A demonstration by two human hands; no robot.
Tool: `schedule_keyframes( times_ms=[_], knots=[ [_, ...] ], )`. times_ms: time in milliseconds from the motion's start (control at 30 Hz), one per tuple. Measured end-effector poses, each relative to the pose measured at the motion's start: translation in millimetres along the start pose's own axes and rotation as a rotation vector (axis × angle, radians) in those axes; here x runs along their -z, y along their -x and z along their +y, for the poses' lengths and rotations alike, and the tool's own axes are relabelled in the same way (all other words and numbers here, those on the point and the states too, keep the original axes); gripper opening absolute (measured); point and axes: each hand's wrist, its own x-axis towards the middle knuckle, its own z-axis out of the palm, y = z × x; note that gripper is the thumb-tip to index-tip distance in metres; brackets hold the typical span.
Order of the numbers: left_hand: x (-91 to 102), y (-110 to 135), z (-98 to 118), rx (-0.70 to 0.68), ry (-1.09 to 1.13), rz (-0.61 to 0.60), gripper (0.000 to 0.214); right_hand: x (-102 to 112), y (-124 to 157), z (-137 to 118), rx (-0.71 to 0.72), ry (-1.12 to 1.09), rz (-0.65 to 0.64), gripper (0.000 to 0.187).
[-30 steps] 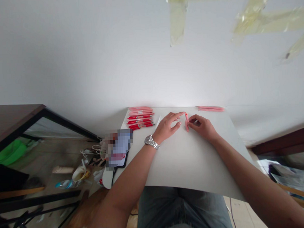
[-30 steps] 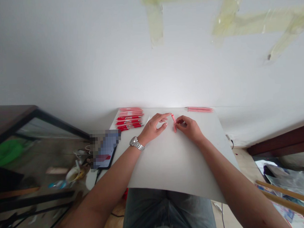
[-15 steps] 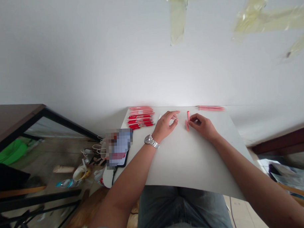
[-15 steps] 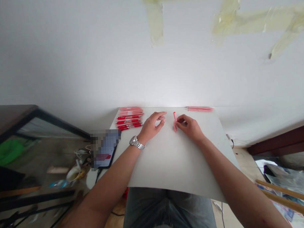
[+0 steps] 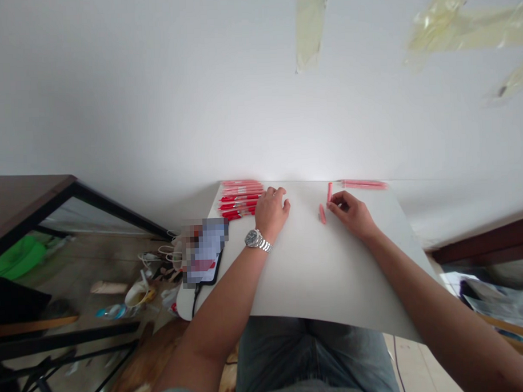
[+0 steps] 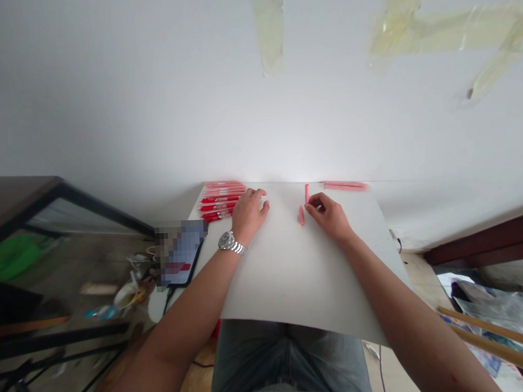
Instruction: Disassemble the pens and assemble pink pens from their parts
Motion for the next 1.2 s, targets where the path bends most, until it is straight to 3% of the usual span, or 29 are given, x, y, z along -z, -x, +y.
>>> schedule_keyframes(
  times_ms=[200, 533, 1200],
  knots=[
    [-0.3, 1, -1, -0.012, -0.03, 0.047, 0.023, 0, 0, 0, 0.018, 0.0, 0.005, 0.033],
    [15.8, 0, 6, 0.083, -0.235, -0.126, 0.026, -1, -1, 3, 0.022, -0.007, 0.005, 0.033],
    [14.1, 1, 11, 0.114, -0.272, -0.165, 0.012, -1, 0, -3, 0.0, -0.009, 0.01, 0.031]
  ],
)
